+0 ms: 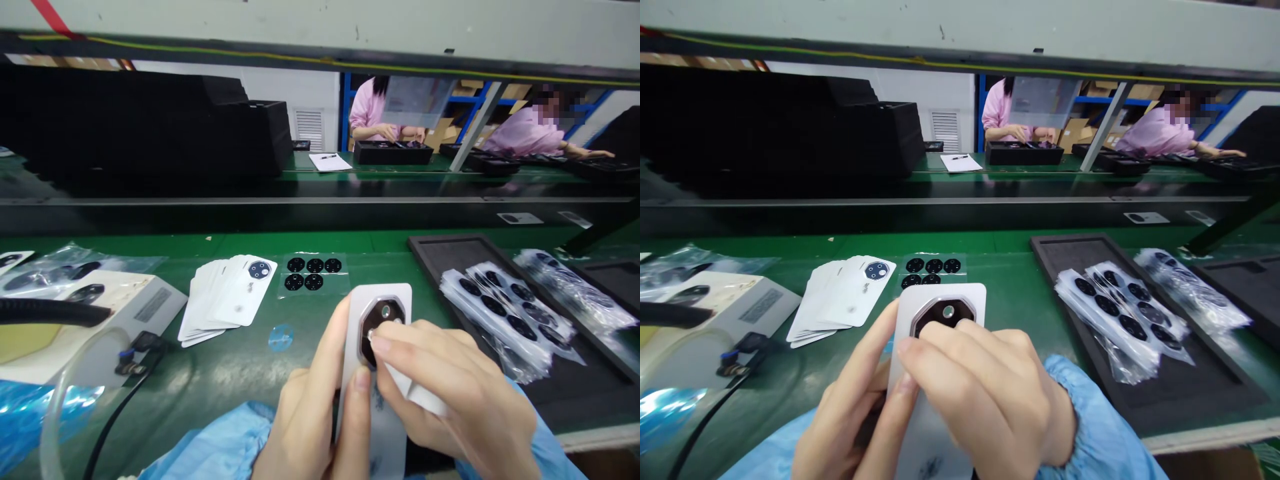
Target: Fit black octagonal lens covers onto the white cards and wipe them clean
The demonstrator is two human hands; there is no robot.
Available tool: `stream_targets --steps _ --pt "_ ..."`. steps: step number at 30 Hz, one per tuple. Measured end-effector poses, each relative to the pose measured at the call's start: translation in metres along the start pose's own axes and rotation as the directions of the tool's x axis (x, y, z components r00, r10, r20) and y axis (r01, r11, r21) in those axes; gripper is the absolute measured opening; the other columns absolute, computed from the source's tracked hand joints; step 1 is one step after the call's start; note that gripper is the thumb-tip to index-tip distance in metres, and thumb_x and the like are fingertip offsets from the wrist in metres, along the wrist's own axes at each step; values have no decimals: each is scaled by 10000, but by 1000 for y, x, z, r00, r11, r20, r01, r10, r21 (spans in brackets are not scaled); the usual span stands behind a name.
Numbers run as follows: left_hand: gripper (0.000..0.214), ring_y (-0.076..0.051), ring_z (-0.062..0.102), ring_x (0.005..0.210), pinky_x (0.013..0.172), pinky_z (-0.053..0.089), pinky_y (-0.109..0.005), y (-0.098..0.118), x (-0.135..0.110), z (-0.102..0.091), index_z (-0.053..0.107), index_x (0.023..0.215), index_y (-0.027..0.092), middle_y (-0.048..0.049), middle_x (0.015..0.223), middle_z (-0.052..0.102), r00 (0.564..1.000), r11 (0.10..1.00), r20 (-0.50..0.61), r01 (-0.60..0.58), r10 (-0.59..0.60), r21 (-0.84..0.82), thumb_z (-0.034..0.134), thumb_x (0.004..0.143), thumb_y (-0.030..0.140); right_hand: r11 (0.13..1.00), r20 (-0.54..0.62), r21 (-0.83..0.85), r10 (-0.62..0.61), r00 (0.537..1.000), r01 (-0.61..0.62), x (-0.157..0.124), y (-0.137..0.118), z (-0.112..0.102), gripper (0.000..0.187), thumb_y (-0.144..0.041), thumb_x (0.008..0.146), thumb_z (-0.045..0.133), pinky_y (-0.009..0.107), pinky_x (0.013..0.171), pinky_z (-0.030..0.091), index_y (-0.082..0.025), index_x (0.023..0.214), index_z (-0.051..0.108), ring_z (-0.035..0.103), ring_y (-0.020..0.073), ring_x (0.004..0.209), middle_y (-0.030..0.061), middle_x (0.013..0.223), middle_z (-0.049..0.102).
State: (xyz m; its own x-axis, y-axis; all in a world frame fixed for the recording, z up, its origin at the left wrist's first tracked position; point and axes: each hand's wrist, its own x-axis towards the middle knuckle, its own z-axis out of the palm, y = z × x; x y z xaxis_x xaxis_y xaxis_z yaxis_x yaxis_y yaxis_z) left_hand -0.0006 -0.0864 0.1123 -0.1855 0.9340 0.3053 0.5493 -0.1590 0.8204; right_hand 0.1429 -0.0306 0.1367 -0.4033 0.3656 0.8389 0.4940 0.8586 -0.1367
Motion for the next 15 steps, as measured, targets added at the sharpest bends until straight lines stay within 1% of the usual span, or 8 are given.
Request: stream_targets --steps 2,5,7,9,12,15 --pt "538 -189 686 614 576 571 -246 0 0 0 403 1445 251 -31 705 695 1000 1000 -6 3 -3 -25 485 914 282 1000 18 1 -17 1000 17 3 2 0 286 -56 789 609 270 544 556 -146 1060 602 716 184 716 39 922 742" --pt "527 -189 680 598 595 578 -257 0 1 0 424 1431 258 -17 668 692 1000 999 -15 0 -1 -37 497 910 272 998 -19 63 2 1000 -1 7 1 2 254 -37 794 586 268 523 539 -156 1018 589 703 163 673 16 843 739" --pt "502 -179 678 605 626 582 -256 0 1 -1 444 1415 288 -10 686 705 1000 999 -12 16 -17 -39 495 916 288 996 -20 89 6 1000 -4 8 0 3 288 -19 774 584 263 525 539 -165 1023 581 701 156 674 4 841 738" --pt "479 -160 674 610 621 575 -231 2 2 -2 461 1399 316 -10 754 728 999 999 -12 33 -34 -40 494 921 319 995 -22 101 26 999 -23 9 0 3 333 -15 748 592 259 537 549 -175 1039 574 703 154 697 0 877 738" --pt "454 -139 671 619 609 561 -190 8 4 -4 495 1371 321 -1 838 749 999 998 -28 32 -34 -60 505 918 332 977 -57 176 136 989 -124 12 0 -1 318 -34 735 602 242 554 573 -204 1004 585 703 149 709 -4 870 730" --pt "437 -132 683 648 585 547 -154 13 6 -6 519 1347 327 32 804 758 998 994 -29 60 -63 -88 531 910 325 936 -121 283 250 961 -208 15 -4 -8 316 -20 715 622 251 512 571 -233 948 602 682 158 632 -9 765 703"
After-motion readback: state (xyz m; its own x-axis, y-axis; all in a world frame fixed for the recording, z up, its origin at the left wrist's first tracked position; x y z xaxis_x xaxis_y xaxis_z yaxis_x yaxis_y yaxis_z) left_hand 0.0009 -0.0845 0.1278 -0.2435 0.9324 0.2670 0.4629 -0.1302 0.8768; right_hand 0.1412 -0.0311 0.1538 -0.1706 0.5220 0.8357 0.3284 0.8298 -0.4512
